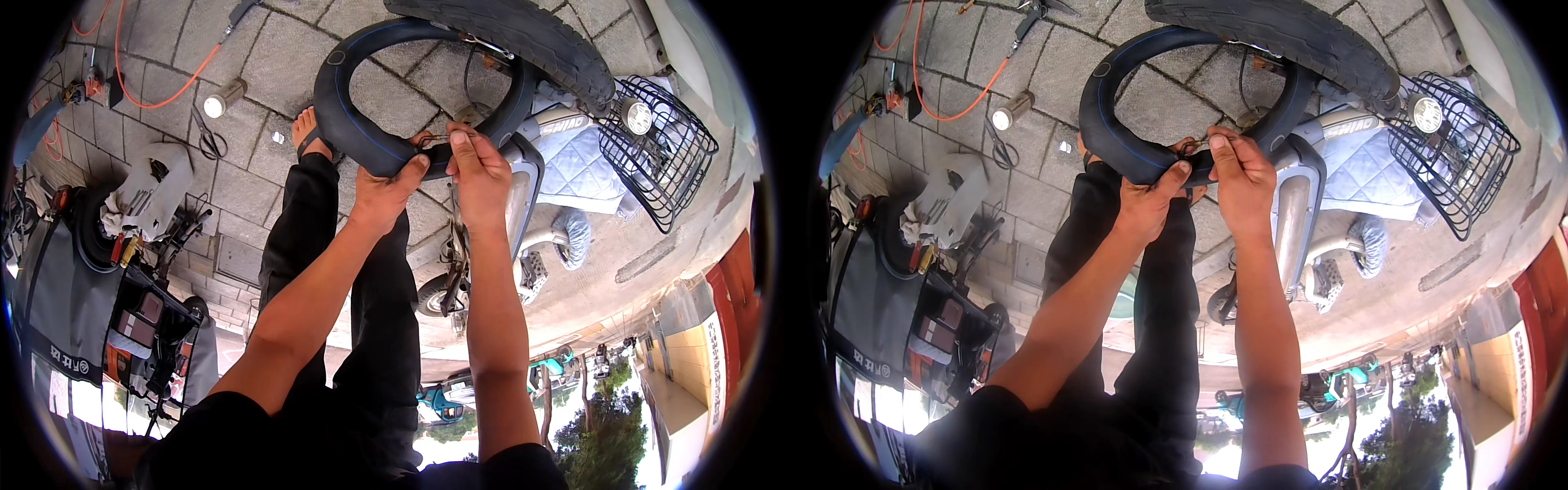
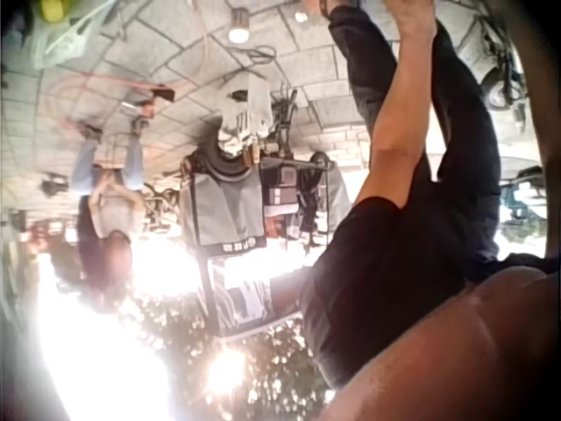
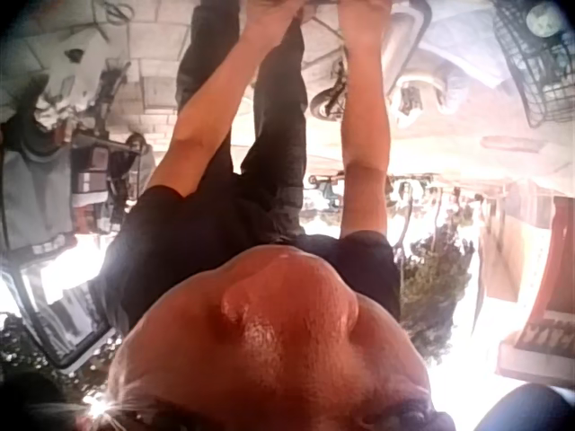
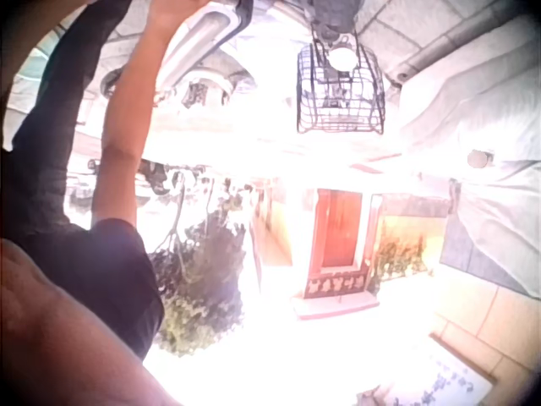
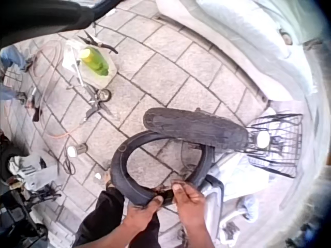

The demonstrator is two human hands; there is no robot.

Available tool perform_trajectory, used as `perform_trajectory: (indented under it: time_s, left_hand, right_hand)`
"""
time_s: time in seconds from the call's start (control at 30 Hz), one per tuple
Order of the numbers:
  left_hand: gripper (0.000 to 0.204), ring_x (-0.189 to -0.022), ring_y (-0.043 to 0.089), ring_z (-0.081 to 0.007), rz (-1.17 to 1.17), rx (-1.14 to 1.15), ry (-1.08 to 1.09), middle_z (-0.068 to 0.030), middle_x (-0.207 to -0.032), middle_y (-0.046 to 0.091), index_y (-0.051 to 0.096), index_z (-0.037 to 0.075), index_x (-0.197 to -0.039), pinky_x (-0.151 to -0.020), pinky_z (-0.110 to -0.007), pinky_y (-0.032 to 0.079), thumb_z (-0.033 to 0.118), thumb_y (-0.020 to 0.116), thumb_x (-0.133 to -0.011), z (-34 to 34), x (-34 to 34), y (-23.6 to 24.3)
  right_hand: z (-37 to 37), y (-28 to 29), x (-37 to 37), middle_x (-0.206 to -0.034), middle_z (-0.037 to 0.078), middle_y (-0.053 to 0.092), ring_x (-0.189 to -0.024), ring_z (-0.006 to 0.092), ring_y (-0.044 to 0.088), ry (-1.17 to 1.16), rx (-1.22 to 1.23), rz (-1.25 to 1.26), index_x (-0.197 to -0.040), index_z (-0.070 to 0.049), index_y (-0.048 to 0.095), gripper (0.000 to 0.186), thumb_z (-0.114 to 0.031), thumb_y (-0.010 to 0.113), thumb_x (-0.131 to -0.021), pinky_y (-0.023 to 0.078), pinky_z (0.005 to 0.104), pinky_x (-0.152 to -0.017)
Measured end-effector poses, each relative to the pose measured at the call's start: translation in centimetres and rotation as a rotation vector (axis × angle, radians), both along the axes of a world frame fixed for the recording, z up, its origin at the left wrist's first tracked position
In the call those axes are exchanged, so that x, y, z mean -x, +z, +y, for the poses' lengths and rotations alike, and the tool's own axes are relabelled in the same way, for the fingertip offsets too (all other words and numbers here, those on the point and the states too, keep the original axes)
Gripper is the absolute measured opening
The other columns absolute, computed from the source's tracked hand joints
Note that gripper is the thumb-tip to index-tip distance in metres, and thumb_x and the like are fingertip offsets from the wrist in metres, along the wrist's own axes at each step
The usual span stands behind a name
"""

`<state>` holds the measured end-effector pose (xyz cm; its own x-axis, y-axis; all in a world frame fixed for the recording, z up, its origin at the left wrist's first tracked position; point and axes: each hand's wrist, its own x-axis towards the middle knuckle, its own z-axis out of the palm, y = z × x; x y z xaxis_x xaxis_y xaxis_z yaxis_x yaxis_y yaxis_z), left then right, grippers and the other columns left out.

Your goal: The person removes a bicycle inner tube from a tire, soaks it in a basin of water to locate a leak, and then attempts to reseat the tube into the tire. They use their hands to manipulate the tube and tire throughout the process.

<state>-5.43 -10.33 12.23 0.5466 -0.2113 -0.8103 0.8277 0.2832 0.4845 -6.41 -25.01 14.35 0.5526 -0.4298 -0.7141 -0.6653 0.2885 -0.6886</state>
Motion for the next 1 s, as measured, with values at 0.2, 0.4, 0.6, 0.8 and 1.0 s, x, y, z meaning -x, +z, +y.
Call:
perform_trajectory:
  time_s: [0.2,0.4,0.6,0.8,1.0]
  left_hand:
    - [0.026,-0.108,0.072,-0.0183,-0.191,0.036,0.029,-0.0116,-0.123,0.073,0.067,-0.001,-0.124,-0.084,-0.034,0.065,-0.001,0.071,-0.098,-0.2,0.5,-0.9]
    - [0.028,-0.085,0.059,-0.0051,-0.023,-0.012,0.018,-0.0001,-0.105,0.071,0.067,0.002,-0.124,-0.075,-0.024,0.049,-0.003,0.069,-0.097,-0.7,-0.7,0.9]
    - [0.028,-0.107,0.069,-0.0146,-0.148,0.062,0.012,-0.0097,-0.122,0.073,0.065,0.001,-0.125,-0.09,-0.03,0.06,-0.006,0.066,-0.098,-0.4,0.5,-0.4]
    - [0.024,-0.106,0.07,-0.0151,-0.13,0.124,0.001,-0.01,-0.12,0.073,0.063,0.001,-0.119,-0.088,-0.03,0.06,-0.008,0.065,-0.097,-0.4,0.2,0.2]
    - [0.028,-0.1,0.067,-0.0112,-0.208,0.062,-0.125,-0.0074,-0.114,0.073,0.062,-0.001,-0.121,-0.088,-0.028,0.055,-0.008,0.066,-0.095,-0.2,0.2,0.5]
  right_hand:
    - [0.4,0.8,0.0,-0.087,-0.002,0.069,-0.069,0.0036,0.054,0.007,0.048,-0.016,-0.12,-0.001,0.077,0.025,-0.021,0.069,-0.106,0.042,0.0197,-0.061]
    - [1.5,0.8,0.7,-0.114,0.003,0.075,-0.076,0.0057,0.059,0.051,0.217,-0.083,-0.118,0.001,0.076,0.024,-0.018,0.069,-0.106,0.05,0.0216,-0.07]
    - [2.2,2.0,0.8,-0.114,0.005,0.074,-0.079,0.0064,0.061,0.039,0.288,-0.095,-0.118,0.002,0.075,0.023,-0.016,0.068,-0.106,0.051,0.0222,-0.071]
    - [2.9,2.0,1.6,-0.111,0.012,0.075,-0.089,0.0152,0.071,0.085,0.48,-0.186,-0.116,0.002,0.075,0.019,-0.011,0.068,-0.105,0.057,0.0264,-0.07]
    - [3.1,1.9,1.4,-0.109,0.011,0.075,-0.092,0.0156,0.072,0.054,0.487,-0.229,-0.116,0.003,0.075,0.019,-0.011,0.066,-0.106,0.057,0.027,-0.075]
